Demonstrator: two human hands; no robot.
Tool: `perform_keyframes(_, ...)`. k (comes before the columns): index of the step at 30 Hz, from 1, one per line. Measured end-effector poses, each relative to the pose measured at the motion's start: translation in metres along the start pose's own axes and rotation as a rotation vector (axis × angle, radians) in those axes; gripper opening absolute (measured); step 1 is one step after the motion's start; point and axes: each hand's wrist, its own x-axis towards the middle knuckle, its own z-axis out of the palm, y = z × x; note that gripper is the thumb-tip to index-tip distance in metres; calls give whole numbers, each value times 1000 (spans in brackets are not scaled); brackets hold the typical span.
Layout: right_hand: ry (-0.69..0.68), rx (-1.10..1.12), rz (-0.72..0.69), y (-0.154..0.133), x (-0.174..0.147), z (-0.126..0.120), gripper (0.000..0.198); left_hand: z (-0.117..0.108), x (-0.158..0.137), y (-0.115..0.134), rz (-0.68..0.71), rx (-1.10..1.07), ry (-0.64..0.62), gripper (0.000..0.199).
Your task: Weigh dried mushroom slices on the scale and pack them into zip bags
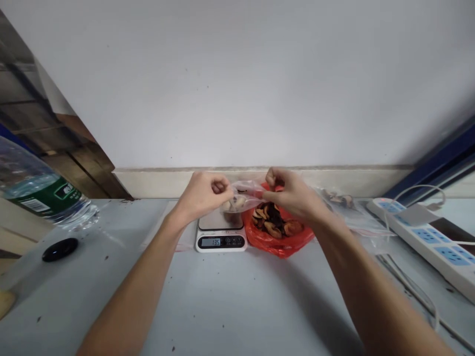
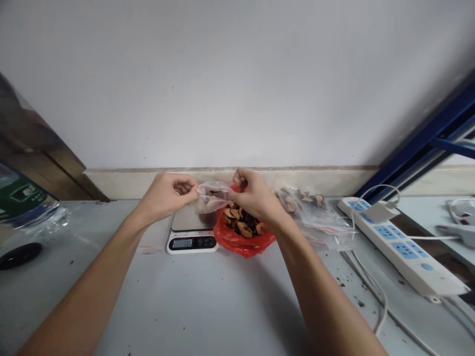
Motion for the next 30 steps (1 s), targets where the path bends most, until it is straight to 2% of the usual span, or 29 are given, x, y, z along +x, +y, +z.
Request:
perform_keyframes(2, 118, -122, -126, -7, -3, 7, 11, 2, -2, 4, 69, 71, 41, 14)
perform_keyframes(3, 114, -194, -150, -11, -5, 11, 11, 4, -3, 7, 103, 99, 55, 15)
perform_keyframes(5, -8, -328, -104, -16, -8, 16, 17, 7, -6, 14, 189, 134, 60, 16)
perform_keyframes(8, -251, -481, 47, -18, -10, 13, 22, 10, -8, 21, 345, 135, 66, 17)
perform_keyframes(10, -299, -522, 65, -17, -10, 3, 46, 10, -5, 18, 370, 134, 172, 17)
perform_keyframes(12, -276, -484, 4, -13, -10, -10, 76, 8, 0, 10, 263, 105, 305, 19)
perform_keyframes(13, -261, -445, -39, -11, -9, -17, 87, 8, 2, 5, 162, 59, 323, 25)
perform_keyframes(16, -255, -337, -136, -5, -8, -36, 98, 9, 7, -8, -215, -296, 144, 48)
perform_keyframes(18, -287, -286, -173, -1, -8, -47, 100, 11, 8, -11, -336, -526, 48, 58)
perform_keyframes(20, -298, -264, -192, 3, -9, -58, 96, 14, 9, -10, -347, -654, 47, 57)
perform_keyframes(21, -317, -264, -192, 4, -11, -65, 88, 15, 9, -8, -334, -678, 67, 53)
perform_keyframes(24, -485, -271, -112, 8, -16, -87, 43, 17, 12, -3, -286, -647, 122, 43)
perform_keyframes(25, -551, -277, -71, 9, -18, -94, 33, 17, 13, -2, -272, -619, 136, 43)
perform_keyframes(27, -599, -312, -2, 12, -22, -106, 34, 20, 14, 1, -240, -565, 155, 45)
perform_keyframes(30, -491, -433, 57, 13, -24, -113, 37, 28, 16, 8, -173, -510, 166, 44)
